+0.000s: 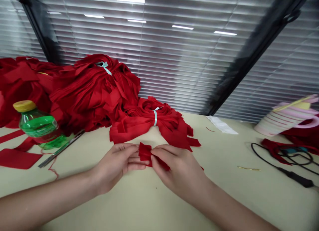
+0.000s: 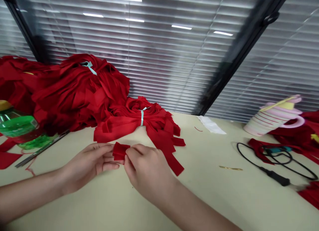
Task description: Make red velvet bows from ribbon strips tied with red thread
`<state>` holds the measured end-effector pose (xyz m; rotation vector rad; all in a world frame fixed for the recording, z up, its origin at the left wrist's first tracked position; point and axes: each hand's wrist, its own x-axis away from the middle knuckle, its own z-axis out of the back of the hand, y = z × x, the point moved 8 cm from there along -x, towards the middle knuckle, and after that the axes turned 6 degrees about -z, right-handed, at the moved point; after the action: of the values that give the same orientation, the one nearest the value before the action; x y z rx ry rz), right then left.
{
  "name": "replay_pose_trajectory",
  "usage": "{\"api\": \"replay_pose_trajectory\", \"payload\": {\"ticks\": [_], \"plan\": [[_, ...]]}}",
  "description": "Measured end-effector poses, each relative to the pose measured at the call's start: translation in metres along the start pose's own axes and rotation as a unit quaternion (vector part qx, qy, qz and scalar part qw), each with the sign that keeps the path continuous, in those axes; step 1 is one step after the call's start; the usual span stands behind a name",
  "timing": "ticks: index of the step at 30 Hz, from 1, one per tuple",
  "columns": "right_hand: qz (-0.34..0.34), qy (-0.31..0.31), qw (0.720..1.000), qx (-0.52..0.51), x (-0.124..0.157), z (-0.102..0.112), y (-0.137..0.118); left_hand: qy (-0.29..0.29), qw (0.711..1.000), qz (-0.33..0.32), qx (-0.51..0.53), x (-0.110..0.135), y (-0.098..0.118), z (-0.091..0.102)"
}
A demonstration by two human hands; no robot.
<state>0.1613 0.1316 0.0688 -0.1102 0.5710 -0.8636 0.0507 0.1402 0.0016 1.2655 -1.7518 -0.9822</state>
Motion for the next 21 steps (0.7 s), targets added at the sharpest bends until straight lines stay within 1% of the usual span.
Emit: {"api": "replay_pose_trajectory", "payload": {"ticks": [3, 7, 10, 12, 13, 15, 17, 18, 19, 21], "plan": [[0.014, -0.008, 1.000, 0.022, 0.001, -0.004, -0.001, 0.005, 1.000, -0.002, -0.011, -0.001, 0.000, 0.000], [0.018, -0.014, 0.999, 0.039, 0.002, -0.006, 0.000, 0.006, 0.996, -0.019, -0.084, -0.001, 0.003, 0.001], [0.011, 0.004, 1.000, 0.020, 0.002, -0.003, 0.001, 0.002, 0.991, -0.038, -0.128, -0.001, 0.008, 0.002], [-0.010, 0.016, 1.000, -0.020, 0.000, 0.001, 0.005, -0.001, 0.982, -0.058, -0.178, -0.001, 0.013, 0.002], [-0.022, 0.017, 0.998, -0.049, -0.001, 0.002, 0.007, -0.001, 0.973, -0.073, -0.218, 0.000, 0.017, 0.001], [-0.040, 0.009, 0.993, -0.112, -0.003, 0.002, 0.011, -0.011, 0.945, -0.110, -0.309, 0.003, 0.025, -0.003], [-0.053, -0.011, 0.984, -0.172, -0.005, -0.001, 0.013, -0.035, 0.920, -0.141, -0.364, 0.008, 0.030, -0.010], [-0.061, -0.021, 0.978, -0.199, -0.006, -0.003, 0.013, -0.050, 0.916, -0.150, -0.368, 0.010, 0.031, -0.014], [-0.069, -0.028, 0.972, -0.222, -0.007, -0.004, 0.014, -0.061, 0.919, -0.153, -0.359, 0.012, 0.030, -0.017], [-0.091, -0.026, 0.962, -0.256, -0.008, -0.005, 0.016, -0.064, 0.932, -0.156, -0.320, 0.014, 0.030, -0.019]]}}
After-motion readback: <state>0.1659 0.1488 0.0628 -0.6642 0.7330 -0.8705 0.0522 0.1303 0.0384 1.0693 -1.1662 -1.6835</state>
